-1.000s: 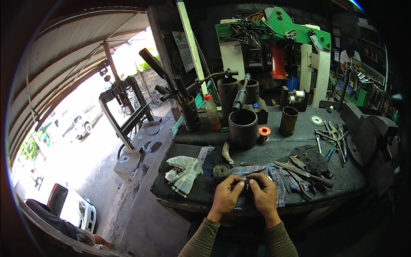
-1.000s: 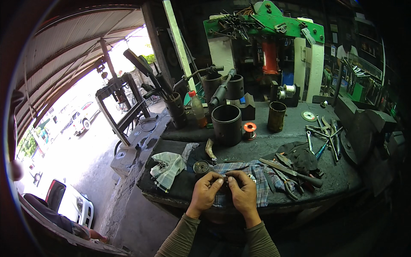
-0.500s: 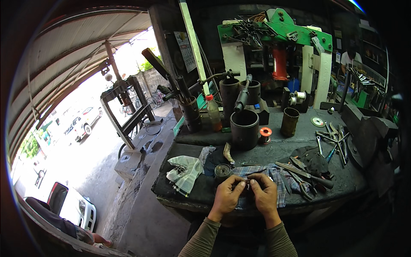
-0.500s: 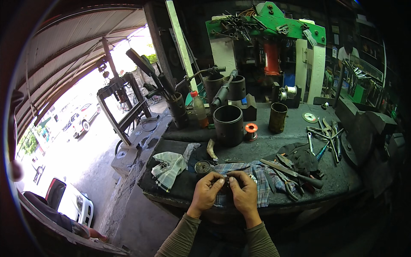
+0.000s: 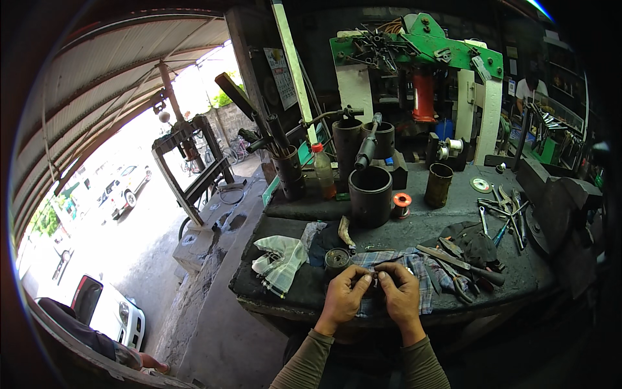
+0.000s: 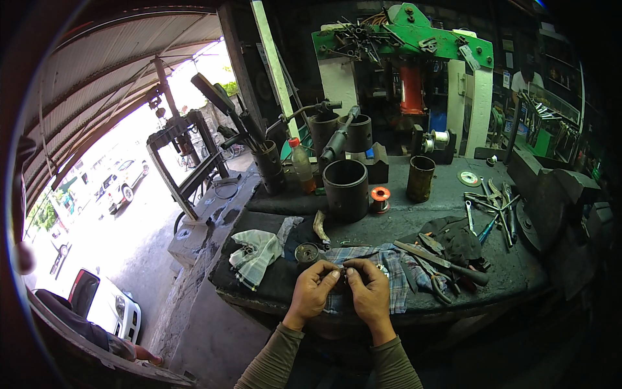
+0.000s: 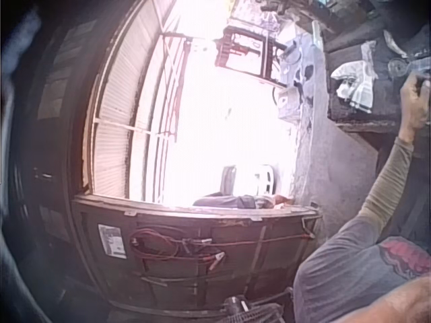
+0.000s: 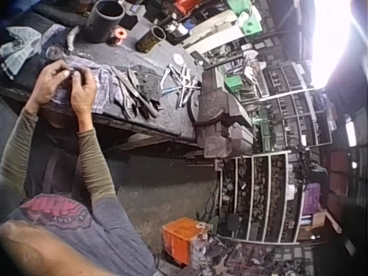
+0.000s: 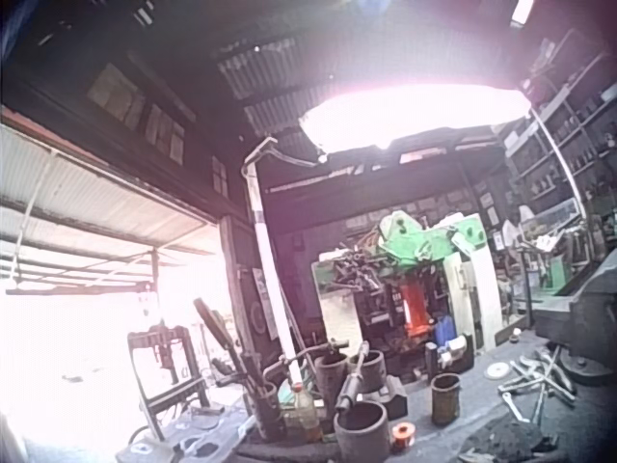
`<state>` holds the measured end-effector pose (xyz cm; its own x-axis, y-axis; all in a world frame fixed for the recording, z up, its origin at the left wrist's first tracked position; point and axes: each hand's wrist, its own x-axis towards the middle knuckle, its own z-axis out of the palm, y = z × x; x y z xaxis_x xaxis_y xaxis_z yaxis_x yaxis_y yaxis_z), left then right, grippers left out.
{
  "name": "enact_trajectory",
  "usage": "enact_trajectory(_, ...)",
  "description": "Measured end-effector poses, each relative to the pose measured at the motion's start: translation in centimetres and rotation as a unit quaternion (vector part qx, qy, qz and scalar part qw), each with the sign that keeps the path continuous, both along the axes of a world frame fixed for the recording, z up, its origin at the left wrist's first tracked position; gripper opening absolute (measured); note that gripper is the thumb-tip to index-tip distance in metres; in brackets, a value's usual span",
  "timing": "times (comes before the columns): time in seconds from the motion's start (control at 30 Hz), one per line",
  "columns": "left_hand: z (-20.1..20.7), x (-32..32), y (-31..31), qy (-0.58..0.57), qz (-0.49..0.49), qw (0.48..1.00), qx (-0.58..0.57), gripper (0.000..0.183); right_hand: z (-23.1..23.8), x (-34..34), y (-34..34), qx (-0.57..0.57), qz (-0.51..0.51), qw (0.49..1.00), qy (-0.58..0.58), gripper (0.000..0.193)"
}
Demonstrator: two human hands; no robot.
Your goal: The person files a small metal part using a metal file, repeatedly rubbing the file against the part's edges. The person occasionally wipes the part with a cloth and inspects it by turning it over in their hands.
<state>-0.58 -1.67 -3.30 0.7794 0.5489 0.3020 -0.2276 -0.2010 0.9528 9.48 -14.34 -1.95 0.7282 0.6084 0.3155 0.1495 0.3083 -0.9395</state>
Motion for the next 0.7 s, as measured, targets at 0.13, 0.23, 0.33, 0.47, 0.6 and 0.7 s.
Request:
enact_trajectory(0.13, -0.01, 0.0, -0.03, -0.001, -0.004, 1.0, -0.007, 0.016, 0.02, -0.01, -0.01, 0.0, -0.001, 1.0, 0.001, 0.015)
enact_trajectory(0.23, 0.18, -0.03, -0.11, -0.003, -0.003, 1.0, -0.007, 0.016, 0.12, -0.07, -0.02, -0.004, -0.004, 1.0, -0.001, 0.014)
enact_trajectory(0.33, 0.06, -0.02, -0.08, -0.003, -0.003, 1.0, -0.006, 0.016, -0.01, 0.01, -0.01, -0.004, -0.004, 1.0, -0.003, 0.014)
enact_trajectory(0.47, 0.38, -0.04, -0.28, 0.004, -0.003, 1.0, 0.005, 0.016, 0.05, 0.0, -0.04, 0.002, -0.001, 1.0, 0.004, 0.014)
enact_trajectory(0.6, 0.14, 0.0, -0.18, 0.002, -0.001, 1.0, 0.007, 0.015, 0.03, -0.02, -0.01, 0.003, -0.001, 1.0, 0.001, 0.015)
enact_trajectory(0.7, 0.4, -0.07, -0.31, -0.001, -0.003, 1.0, 0.001, 0.016, 0.14, -0.06, -0.02, 0.0, -0.004, 1.0, -0.001, 0.015)
